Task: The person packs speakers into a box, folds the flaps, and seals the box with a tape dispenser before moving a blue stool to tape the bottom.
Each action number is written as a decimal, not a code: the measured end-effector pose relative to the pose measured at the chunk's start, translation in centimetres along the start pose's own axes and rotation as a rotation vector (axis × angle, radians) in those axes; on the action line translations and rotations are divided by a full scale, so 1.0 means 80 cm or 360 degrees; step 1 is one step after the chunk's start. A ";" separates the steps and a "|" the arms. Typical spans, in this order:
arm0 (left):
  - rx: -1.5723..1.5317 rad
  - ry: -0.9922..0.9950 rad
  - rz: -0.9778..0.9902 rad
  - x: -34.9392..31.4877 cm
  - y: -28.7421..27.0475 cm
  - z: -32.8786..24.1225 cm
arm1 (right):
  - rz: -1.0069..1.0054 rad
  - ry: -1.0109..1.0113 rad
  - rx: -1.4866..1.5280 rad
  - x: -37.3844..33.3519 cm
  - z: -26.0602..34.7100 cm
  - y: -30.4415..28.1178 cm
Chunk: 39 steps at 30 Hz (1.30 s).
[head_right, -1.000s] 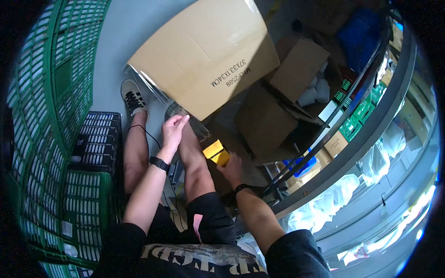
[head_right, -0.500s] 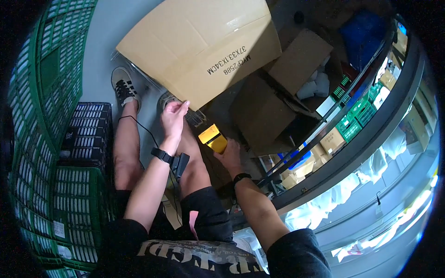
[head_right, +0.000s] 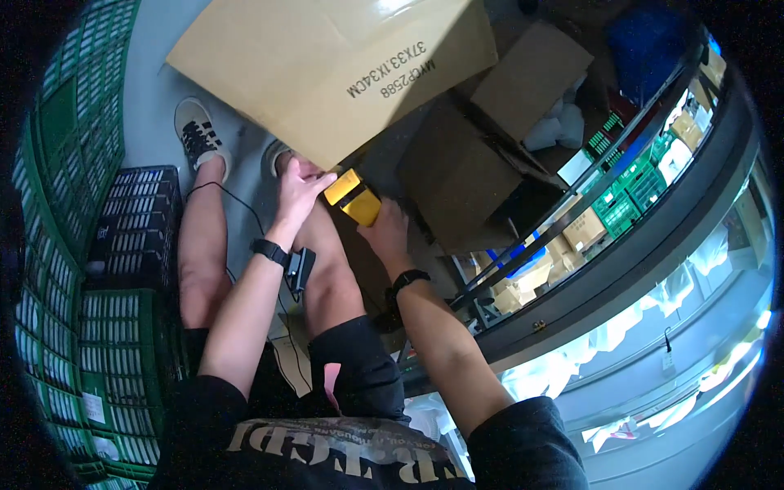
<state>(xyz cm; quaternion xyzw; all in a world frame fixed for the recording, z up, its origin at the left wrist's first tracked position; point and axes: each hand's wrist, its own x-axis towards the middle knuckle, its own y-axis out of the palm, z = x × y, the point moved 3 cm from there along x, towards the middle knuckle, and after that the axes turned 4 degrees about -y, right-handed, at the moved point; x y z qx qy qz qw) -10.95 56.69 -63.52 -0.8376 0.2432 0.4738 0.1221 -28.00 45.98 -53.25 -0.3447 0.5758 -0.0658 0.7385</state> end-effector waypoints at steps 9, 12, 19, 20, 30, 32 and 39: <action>0.0072 -0.0287 0.0408 -0.002 0.027 0.035 | -0.0004 0.0011 0.0059 0.005 -0.015 0.012; 0.0283 -0.0240 0.0467 0.000 0.038 0.027 | 0.0000 0.0049 0.0025 0.002 -0.044 0.018; 0.0428 -0.0126 0.0431 0.002 0.047 -0.002 | 0.0172 0.0039 -0.0107 0.013 -0.092 0.027; 0.0466 -0.0109 0.0431 0.003 0.053 -0.007 | 0.0113 -0.0001 -0.0132 0.019 -0.097 0.022; 0.0109 -0.0416 0.0419 0.010 0.034 0.023 | -0.0023 -0.0149 -0.0530 0.034 -0.035 0.008; 0.0281 -0.0300 0.0355 0.027 0.011 0.041 | 0.0063 -0.0141 -0.0543 0.053 0.010 0.004; 0.0815 0.0112 0.0062 0.046 0.014 0.047 | 0.0305 0.0010 -0.0612 0.054 0.066 -0.030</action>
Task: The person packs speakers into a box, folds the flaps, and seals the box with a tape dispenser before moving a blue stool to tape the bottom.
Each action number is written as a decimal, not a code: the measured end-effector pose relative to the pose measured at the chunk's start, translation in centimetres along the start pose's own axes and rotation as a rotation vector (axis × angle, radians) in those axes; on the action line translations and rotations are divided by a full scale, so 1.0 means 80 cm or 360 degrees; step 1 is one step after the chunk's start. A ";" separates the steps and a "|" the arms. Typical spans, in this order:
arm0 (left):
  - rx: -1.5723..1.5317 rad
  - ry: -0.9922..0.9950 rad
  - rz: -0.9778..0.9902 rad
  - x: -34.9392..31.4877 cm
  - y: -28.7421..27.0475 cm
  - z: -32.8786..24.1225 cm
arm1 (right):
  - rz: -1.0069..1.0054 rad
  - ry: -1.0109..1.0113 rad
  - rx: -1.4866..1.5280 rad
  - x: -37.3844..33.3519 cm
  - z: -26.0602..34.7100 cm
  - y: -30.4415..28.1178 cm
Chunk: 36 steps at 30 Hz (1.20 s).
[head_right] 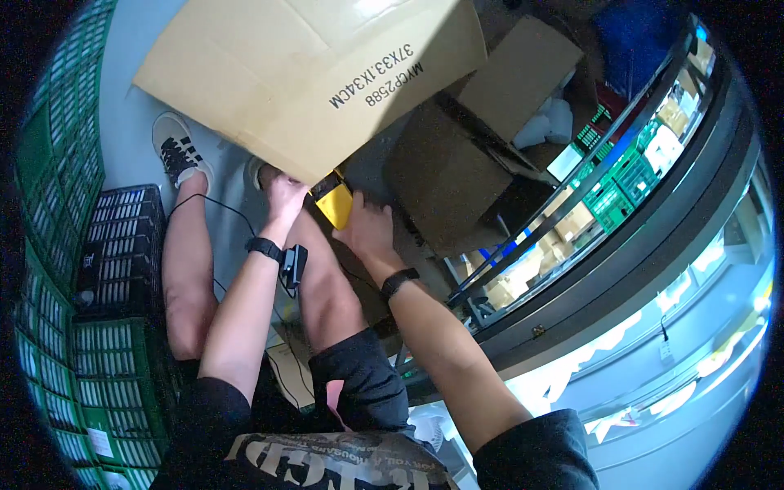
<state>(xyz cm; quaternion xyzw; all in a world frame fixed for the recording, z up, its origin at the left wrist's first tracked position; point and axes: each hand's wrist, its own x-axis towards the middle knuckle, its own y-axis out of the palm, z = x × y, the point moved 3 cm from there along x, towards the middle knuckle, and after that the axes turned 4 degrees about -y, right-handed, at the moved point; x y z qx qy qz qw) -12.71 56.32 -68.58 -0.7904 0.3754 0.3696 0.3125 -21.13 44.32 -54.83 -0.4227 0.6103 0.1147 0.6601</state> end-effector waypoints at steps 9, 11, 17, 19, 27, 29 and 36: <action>-0.0207 -0.0130 0.0021 -0.006 -0.012 -0.018 | 0.0375 -0.0009 -0.0200 0.023 0.036 -0.065; -0.0296 -0.0176 0.0027 -0.005 -0.014 -0.022 | 0.0418 0.0028 -0.0164 0.026 0.040 -0.068; 0.0185 -0.0014 -0.0164 0.005 -0.001 0.027 | 0.0584 0.0195 -0.0094 0.056 0.034 -0.046; 0.0270 0.0158 -0.0290 0.013 -0.004 0.023 | 0.0765 0.0151 -0.0299 0.064 0.023 -0.036; 0.0335 0.0282 -0.0512 -0.001 -0.025 -0.037 | 0.0728 0.0306 -0.0138 0.041 -0.016 -0.016; 0.0477 0.0323 -0.0519 0.013 -0.042 0.004 | 0.0731 0.0264 -0.0092 0.042 0.007 -0.015; 0.0236 -0.0179 -0.0108 0.005 -0.036 -0.049 | 0.0647 0.0315 0.0074 0.032 -0.025 -0.016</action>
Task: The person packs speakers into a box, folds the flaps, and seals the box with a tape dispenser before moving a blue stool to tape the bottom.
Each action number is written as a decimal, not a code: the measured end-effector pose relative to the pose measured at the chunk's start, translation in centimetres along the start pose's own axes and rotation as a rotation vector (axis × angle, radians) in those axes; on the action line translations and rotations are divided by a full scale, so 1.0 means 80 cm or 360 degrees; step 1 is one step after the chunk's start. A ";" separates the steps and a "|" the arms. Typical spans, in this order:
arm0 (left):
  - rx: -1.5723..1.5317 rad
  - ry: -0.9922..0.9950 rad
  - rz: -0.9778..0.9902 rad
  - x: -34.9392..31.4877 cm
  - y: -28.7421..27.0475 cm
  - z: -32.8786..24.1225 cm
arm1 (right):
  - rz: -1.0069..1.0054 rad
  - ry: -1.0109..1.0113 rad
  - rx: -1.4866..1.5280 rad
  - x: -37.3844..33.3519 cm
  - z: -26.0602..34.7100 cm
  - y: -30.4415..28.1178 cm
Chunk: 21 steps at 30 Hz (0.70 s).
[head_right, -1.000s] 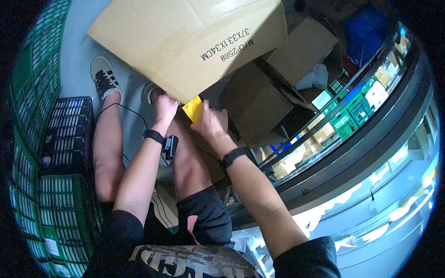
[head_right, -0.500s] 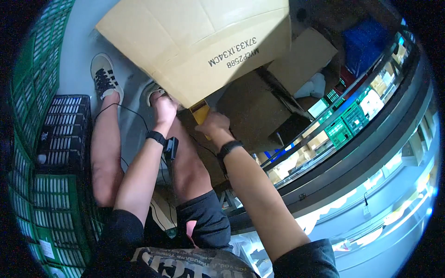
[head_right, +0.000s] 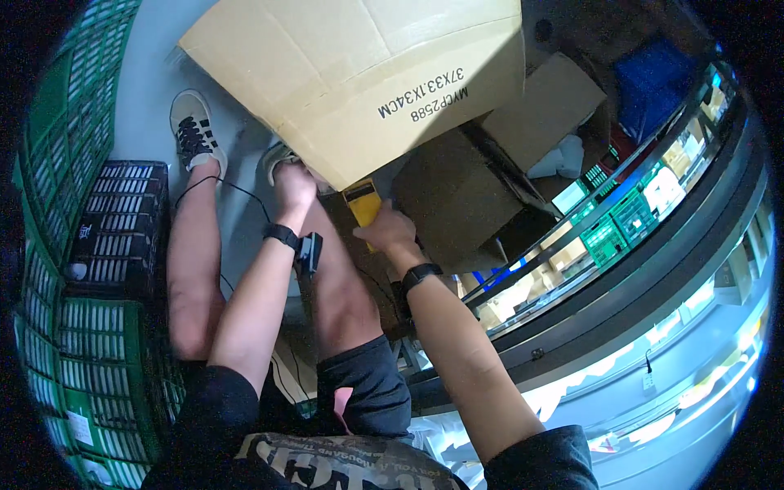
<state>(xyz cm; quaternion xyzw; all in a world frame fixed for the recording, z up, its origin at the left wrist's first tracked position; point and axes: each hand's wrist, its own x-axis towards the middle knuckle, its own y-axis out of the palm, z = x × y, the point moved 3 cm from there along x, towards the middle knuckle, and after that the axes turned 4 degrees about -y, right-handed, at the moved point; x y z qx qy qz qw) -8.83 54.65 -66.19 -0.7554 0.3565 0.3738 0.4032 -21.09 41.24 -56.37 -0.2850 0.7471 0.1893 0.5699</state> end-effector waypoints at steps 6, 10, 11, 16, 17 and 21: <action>-0.1762 -0.0382 0.0476 -0.075 0.072 0.020 | 0.0019 0.0001 0.0063 -0.006 -0.013 0.027; -0.2445 -0.0554 0.0314 -0.110 0.071 -0.028 | 0.0068 0.0007 0.0118 -0.022 -0.027 0.030; -0.2760 -0.0684 0.0250 -0.110 0.072 -0.031 | 0.0089 0.0002 0.0147 -0.025 -0.030 0.033; -0.4058 0.0810 0.1066 -0.061 0.085 -0.007 | 0.0038 -0.0077 0.0194 -0.021 -0.016 0.051; -0.4215 0.0338 0.0896 -0.067 0.087 -0.014 | 0.0059 -0.0040 0.0193 -0.021 -0.024 0.052; -0.4407 -0.0669 0.0528 -0.074 0.045 -0.056 | 0.0070 0.0022 0.0200 -0.026 -0.031 0.052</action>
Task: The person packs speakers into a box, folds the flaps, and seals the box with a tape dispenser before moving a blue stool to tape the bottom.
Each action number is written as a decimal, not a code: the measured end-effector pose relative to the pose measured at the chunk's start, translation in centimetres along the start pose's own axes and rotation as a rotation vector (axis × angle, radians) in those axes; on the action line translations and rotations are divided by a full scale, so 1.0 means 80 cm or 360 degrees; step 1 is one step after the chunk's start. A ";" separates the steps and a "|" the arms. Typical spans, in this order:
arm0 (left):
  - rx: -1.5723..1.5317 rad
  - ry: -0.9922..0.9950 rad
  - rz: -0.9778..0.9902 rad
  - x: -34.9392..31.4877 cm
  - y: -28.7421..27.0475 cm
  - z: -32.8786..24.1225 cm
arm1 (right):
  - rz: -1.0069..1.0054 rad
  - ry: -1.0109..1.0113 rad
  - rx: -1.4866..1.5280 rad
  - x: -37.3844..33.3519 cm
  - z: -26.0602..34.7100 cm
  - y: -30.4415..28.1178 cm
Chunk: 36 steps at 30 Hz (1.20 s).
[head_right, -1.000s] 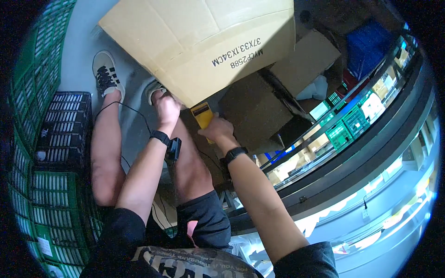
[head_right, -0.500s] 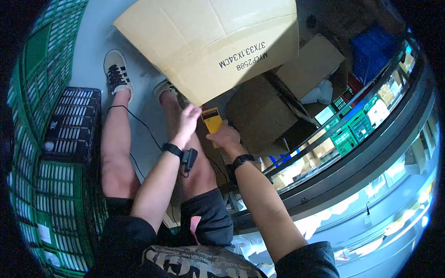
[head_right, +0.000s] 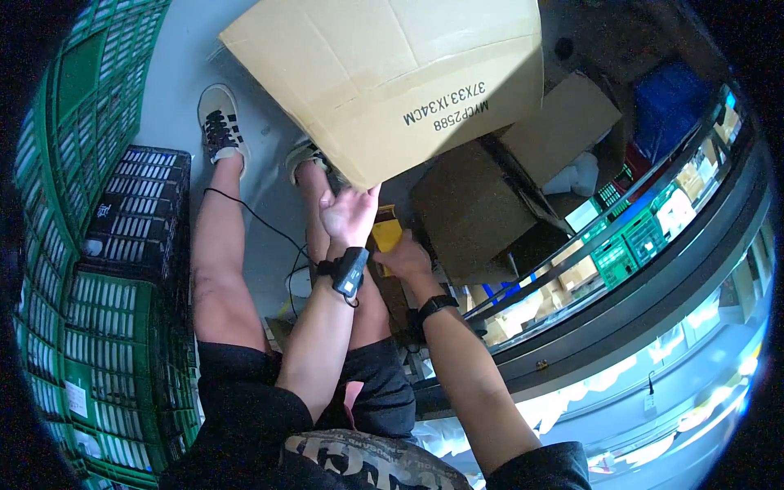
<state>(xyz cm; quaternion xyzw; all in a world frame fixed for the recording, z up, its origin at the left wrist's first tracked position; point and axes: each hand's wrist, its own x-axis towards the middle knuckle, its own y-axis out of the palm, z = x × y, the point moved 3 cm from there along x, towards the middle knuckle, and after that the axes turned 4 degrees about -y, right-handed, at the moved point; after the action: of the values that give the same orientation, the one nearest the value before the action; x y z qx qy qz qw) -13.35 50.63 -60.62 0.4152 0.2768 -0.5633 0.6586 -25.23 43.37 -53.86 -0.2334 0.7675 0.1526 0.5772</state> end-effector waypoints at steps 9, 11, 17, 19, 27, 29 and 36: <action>0.0748 0.0138 -0.0098 -0.038 0.007 0.003 | -0.0068 -0.0002 0.0071 0.001 -0.016 -0.006; 0.0905 0.0243 -0.0200 -0.042 0.003 0.003 | -0.0077 -0.0014 0.0086 -0.004 -0.015 -0.005; 0.0962 0.0336 -0.0222 -0.024 -0.011 0.006 | -0.0116 -0.0049 0.0072 -0.006 0.000 -0.012; 0.0909 0.0330 -0.0242 -0.023 -0.016 0.006 | -0.0114 -0.0073 0.0061 -0.005 0.002 -0.011; 0.0690 0.0478 -0.0283 0.005 -0.039 0.002 | -0.0134 -0.0074 0.0091 -0.004 0.016 -0.006; 0.0363 0.0334 -0.0293 0.013 -0.041 -0.001 | -0.0163 -0.0114 0.0134 -0.004 0.014 -0.005; 0.2243 0.1207 -0.0727 -0.021 0.015 -0.028 | -0.0221 -0.0197 0.0223 -0.009 0.002 -0.006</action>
<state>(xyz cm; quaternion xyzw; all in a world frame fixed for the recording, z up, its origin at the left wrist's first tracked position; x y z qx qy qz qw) -12.26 53.46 -60.08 0.8255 0.1397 -0.5463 -0.0243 -24.69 43.14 -53.21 -0.2353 0.7212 0.0724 0.6475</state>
